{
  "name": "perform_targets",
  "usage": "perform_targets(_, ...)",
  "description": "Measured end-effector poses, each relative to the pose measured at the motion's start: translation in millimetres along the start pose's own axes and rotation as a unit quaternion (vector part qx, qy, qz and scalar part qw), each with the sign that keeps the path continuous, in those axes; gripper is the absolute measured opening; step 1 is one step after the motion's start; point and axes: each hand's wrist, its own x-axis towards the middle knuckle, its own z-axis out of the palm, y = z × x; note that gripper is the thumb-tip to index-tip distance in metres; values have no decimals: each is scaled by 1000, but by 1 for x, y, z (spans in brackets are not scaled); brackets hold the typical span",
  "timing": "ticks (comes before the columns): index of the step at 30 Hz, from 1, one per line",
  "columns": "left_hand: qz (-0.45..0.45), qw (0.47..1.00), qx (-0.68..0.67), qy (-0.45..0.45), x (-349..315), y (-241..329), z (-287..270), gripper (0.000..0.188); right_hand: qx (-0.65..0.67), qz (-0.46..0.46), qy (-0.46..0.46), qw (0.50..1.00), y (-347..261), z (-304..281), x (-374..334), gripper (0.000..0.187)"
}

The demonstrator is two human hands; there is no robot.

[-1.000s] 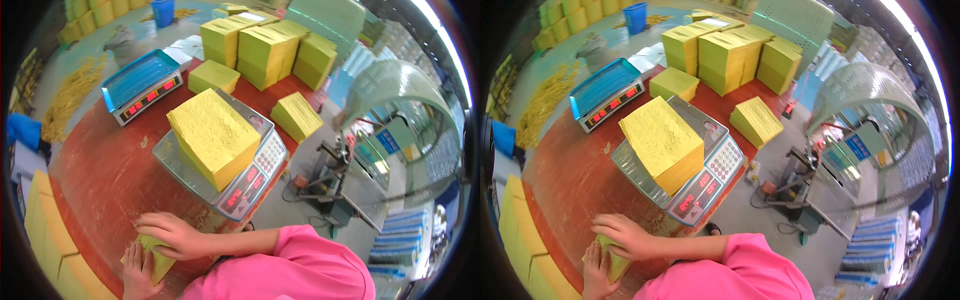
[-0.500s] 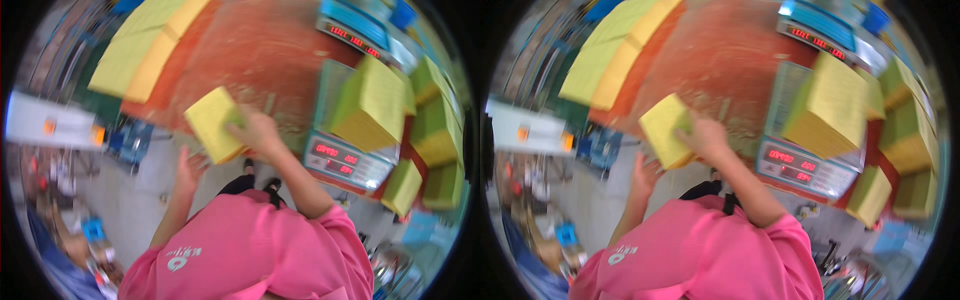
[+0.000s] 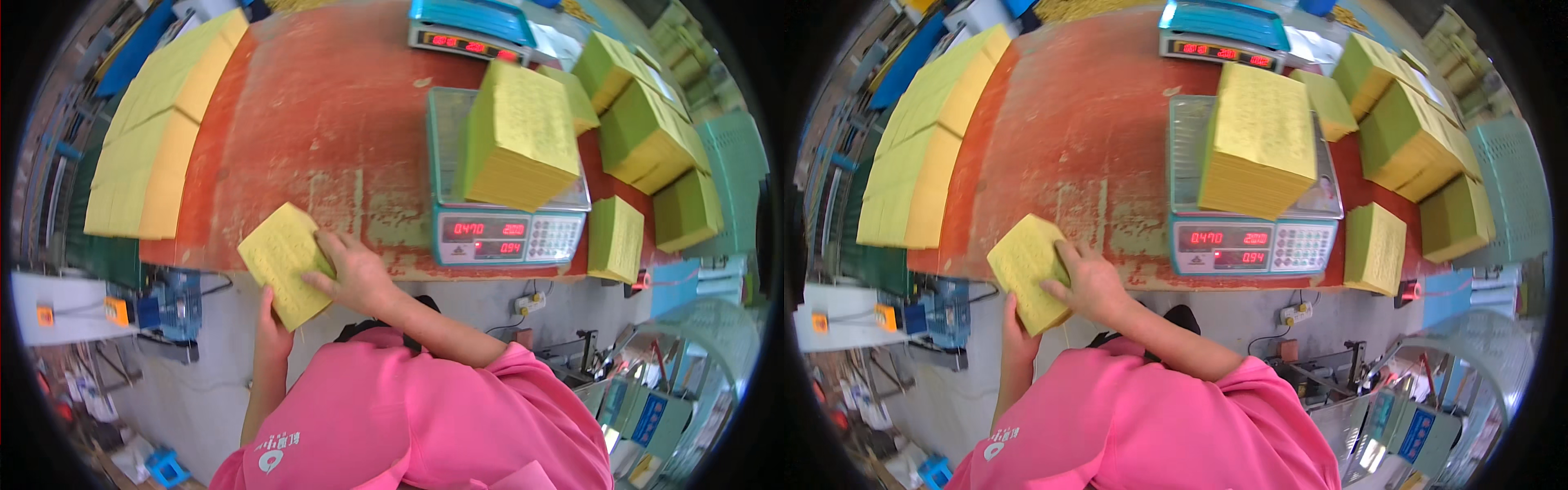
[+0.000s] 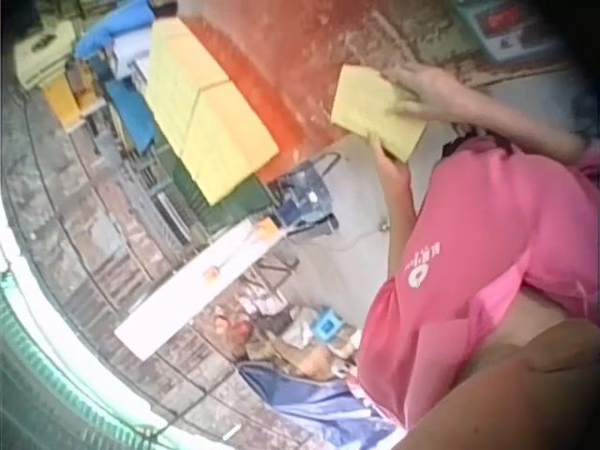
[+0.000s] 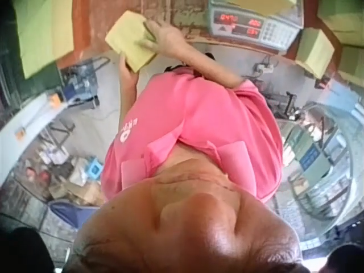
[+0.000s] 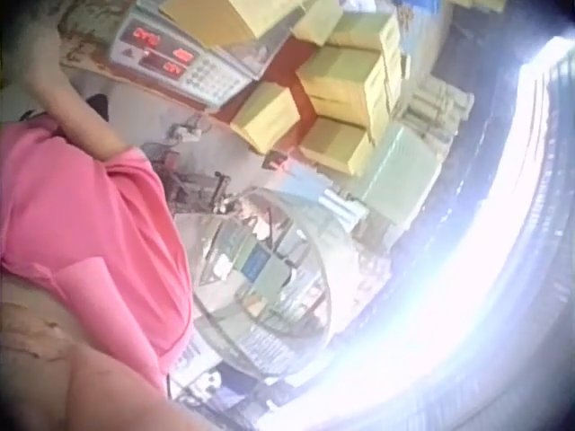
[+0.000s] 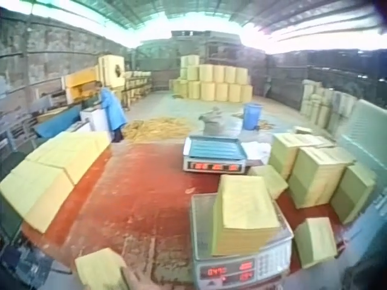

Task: The recorder weighs stacks of yellow paper sheets on a digital scale to ensure they meet a target weight.

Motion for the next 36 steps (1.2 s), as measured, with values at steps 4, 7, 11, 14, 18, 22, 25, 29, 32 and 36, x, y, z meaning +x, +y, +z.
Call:
perform_targets(4, -124, 935, -331, 42, 15, 22, 20, 46, 192, 38, -24, 980, 34, -9, -8, 71)
perform_targets(7, 124, 973, 192, 20, 7, -5, 10, 46, 124, 85, -54, 987, 57, -17, -20, 72)
perform_targets(11, 218, 934, 283, 17, 0, 24, 39, 54, 324, 224, -169, 904, 58, -54, -33, 76)
perform_targets(14, 50, 974, -221, -17, -2, 84, 88, 51, 459, 142, -181, 858, 26, -114, -43, 73)
perform_targets(18, 123, 992, -21, 32, 28, 153, 175, 46, 419, -61, -7, 906, -17, -211, -50, 65)
perform_targets(22, 433, 860, 245, -112, 110, 191, 267, 50, 348, -17, 91, 933, -21, -314, -31, 54)
perform_targets(25, 17, 967, -61, -248, 146, 229, 333, 57, 408, -38, 123, 904, 17, -351, -6, 42)
perform_targets(29, -41, 967, 43, -247, 161, 216, 369, 70, 416, 29, 153, 896, 56, -358, 7, 37)
perform_targets(32, -38, 964, 79, -252, 164, 211, 368, 70, 429, 53, 151, 889, 68, -353, 6, 36)
perform_targets(36, -40, 963, 66, -258, 167, 212, 357, 55, 392, 44, 158, 905, 64, -350, 1, 35)
